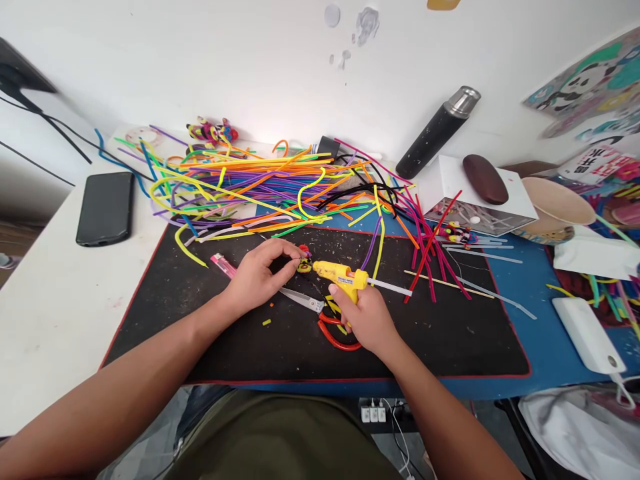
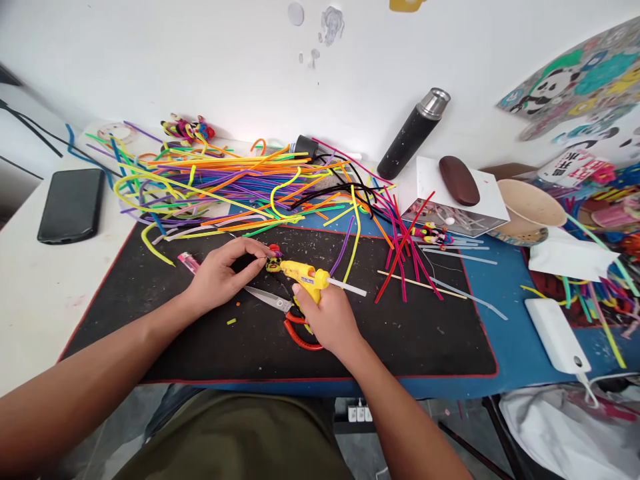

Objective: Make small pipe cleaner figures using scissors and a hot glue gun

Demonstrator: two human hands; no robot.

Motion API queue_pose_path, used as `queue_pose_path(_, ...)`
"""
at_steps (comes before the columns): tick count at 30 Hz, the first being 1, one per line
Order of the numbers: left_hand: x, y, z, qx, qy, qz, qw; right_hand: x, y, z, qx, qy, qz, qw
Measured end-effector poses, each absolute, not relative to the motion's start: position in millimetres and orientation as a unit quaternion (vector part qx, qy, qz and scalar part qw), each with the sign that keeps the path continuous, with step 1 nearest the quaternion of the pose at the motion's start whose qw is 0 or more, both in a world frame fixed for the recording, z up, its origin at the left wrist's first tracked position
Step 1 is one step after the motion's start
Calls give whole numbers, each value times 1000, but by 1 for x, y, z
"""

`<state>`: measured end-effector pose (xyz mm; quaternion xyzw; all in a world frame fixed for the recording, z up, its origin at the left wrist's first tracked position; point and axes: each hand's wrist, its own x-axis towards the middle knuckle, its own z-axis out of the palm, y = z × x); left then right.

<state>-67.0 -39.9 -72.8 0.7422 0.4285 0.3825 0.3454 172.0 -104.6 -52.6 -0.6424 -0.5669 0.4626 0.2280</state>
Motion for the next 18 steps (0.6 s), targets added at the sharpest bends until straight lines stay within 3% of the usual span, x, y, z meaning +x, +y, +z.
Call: queue_pose_path(18,-67,-40,-72,746,423,385,341,172,-105,-54,-642,-579,449,225)
